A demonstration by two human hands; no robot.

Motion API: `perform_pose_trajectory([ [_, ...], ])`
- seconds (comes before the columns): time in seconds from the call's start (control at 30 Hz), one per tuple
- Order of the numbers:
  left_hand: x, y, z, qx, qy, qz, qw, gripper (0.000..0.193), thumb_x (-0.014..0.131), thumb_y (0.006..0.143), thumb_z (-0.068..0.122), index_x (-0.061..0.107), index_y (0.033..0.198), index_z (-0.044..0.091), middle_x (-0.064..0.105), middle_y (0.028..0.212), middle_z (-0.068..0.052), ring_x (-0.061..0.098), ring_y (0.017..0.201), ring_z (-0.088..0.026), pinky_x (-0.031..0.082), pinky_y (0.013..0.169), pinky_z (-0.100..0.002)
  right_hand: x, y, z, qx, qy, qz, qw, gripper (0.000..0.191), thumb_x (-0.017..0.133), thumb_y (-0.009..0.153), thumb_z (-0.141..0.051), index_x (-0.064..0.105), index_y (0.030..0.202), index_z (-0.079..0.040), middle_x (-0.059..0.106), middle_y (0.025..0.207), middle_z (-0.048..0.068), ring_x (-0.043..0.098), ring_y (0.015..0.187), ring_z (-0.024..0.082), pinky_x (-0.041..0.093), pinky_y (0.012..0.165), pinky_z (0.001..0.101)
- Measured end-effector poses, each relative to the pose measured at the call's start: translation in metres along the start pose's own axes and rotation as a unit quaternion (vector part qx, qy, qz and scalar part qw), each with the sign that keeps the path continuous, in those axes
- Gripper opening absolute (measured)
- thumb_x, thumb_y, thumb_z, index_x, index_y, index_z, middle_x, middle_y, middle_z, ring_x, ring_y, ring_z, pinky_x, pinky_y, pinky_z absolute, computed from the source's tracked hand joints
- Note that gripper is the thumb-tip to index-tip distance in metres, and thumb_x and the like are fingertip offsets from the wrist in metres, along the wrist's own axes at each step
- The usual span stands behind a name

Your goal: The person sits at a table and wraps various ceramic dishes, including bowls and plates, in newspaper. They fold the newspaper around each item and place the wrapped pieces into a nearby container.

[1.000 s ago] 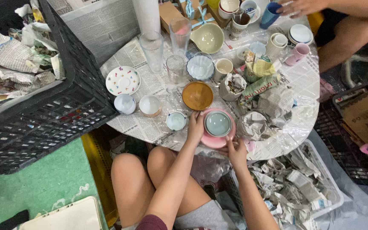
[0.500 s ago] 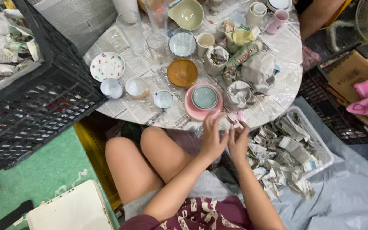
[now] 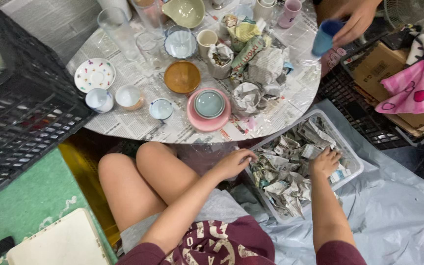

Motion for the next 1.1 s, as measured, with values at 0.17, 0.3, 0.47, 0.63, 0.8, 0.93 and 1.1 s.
perform_pose_trajectory([
  [0.17, -0.002, 0.004, -0.017, 0.036, -0.001, 0.04, 0.999, 0.021, 0.058, 0.099, 0.01, 0.066, 0.118, 0.007, 0.072, 0.116, -0.009, 0.068, 0.11, -0.026, 0.052, 0.095, -0.039, 0.026, 0.03, 0.039, 0.043, -0.034, -0.092, 0.994, 0.052, 0.063, 0.095, -0.026, 0.056, 0.146, -0.02, 0.066, 0.131, 0.014, 0.051, 0.131, 0.035, 0.025, 0.108, 0.0725],
  [0.3, 0.003, 0.001, -0.032, 0.015, -0.033, 0.038, 0.999, 0.021, 0.058, 0.099, 0.009, 0.067, 0.117, 0.006, 0.073, 0.115, -0.011, 0.069, 0.11, -0.025, 0.052, 0.096, -0.038, 0.036, 0.026, 0.047, 0.039, -0.019, -0.152, 0.987, 0.032, 0.068, 0.096, -0.031, 0.07, 0.124, -0.016, 0.072, 0.118, 0.014, 0.062, 0.115, 0.036, 0.036, 0.103, 0.0649],
  [0.47, 0.017, 0.003, -0.033, -0.034, -0.105, -0.004, 0.994, 0.029, 0.057, 0.103, 0.023, 0.065, 0.127, 0.008, 0.072, 0.123, -0.009, 0.069, 0.113, -0.024, 0.053, 0.099, -0.037, -0.032, -0.014, 0.033, -0.026, 0.267, 0.094, 0.959, 0.019, 0.073, 0.099, -0.023, 0.077, 0.109, -0.008, 0.075, 0.108, 0.015, 0.069, 0.102, 0.034, 0.049, 0.097, 0.0528],
  [0.63, 0.032, -0.003, 0.0, -0.055, -0.131, 0.026, 0.99, 0.072, 0.062, 0.103, 0.037, 0.026, 0.156, 0.005, 0.036, 0.156, -0.018, 0.038, 0.143, -0.029, 0.035, 0.113, -0.041, -0.096, -0.099, -0.059, -0.13, 0.478, 0.132, 0.859, 0.029, 0.072, 0.096, -0.007, 0.064, 0.123, 0.0, 0.073, 0.115, 0.017, 0.07, 0.105, 0.027, 0.055, 0.093, 0.0387],
  [0.8, -0.019, -0.042, 0.034, 0.044, -0.222, 0.292, 0.929, 0.067, 0.042, 0.111, 0.046, 0.039, 0.16, 0.001, 0.05, 0.157, -0.019, 0.048, 0.148, -0.031, 0.037, 0.122, -0.038, -0.146, -0.17, -0.18, -0.325, 0.531, -0.034, 0.782, 0.069, 0.073, 0.079, -0.008, 0.045, 0.141, 0.004, 0.048, 0.144, 0.026, 0.049, 0.135, 0.04, 0.041, 0.11, 0.0441],
  [0.93, -0.076, -0.088, 0.033, 0.071, -0.251, 0.313, 0.913, 0.063, 0.045, 0.111, 0.036, 0.032, 0.161, 0.0, 0.039, 0.164, -0.019, 0.036, 0.153, -0.03, 0.028, 0.125, -0.038, -0.175, -0.198, -0.241, -0.446, 0.519, -0.104, 0.722, 0.081, 0.072, 0.079, -0.014, 0.036, 0.149, 0.005, 0.027, 0.159, 0.031, 0.025, 0.151, 0.047, 0.025, 0.121, 0.0486],
  [1.1, -0.124, -0.155, 0.022, 0.036, -0.191, 0.405, 0.894, 0.074, 0.053, 0.103, 0.029, 0.016, 0.16, 0.0, 0.028, 0.163, -0.015, 0.031, 0.15, -0.028, 0.029, 0.119, -0.037, -0.183, -0.238, -0.298, -0.554, 0.472, -0.151, 0.669, 0.066, 0.069, 0.082, -0.011, 0.047, 0.143, -0.001, 0.031, 0.161, 0.029, 0.023, 0.152, 0.045, 0.02, 0.123, 0.0507],
])
Point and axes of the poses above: each hand's wrist, its own y-axis towards the middle knuckle, its own x-axis out of the palm, z = x × y, the point moved 7 cm from there along y, towards the middle knuckle
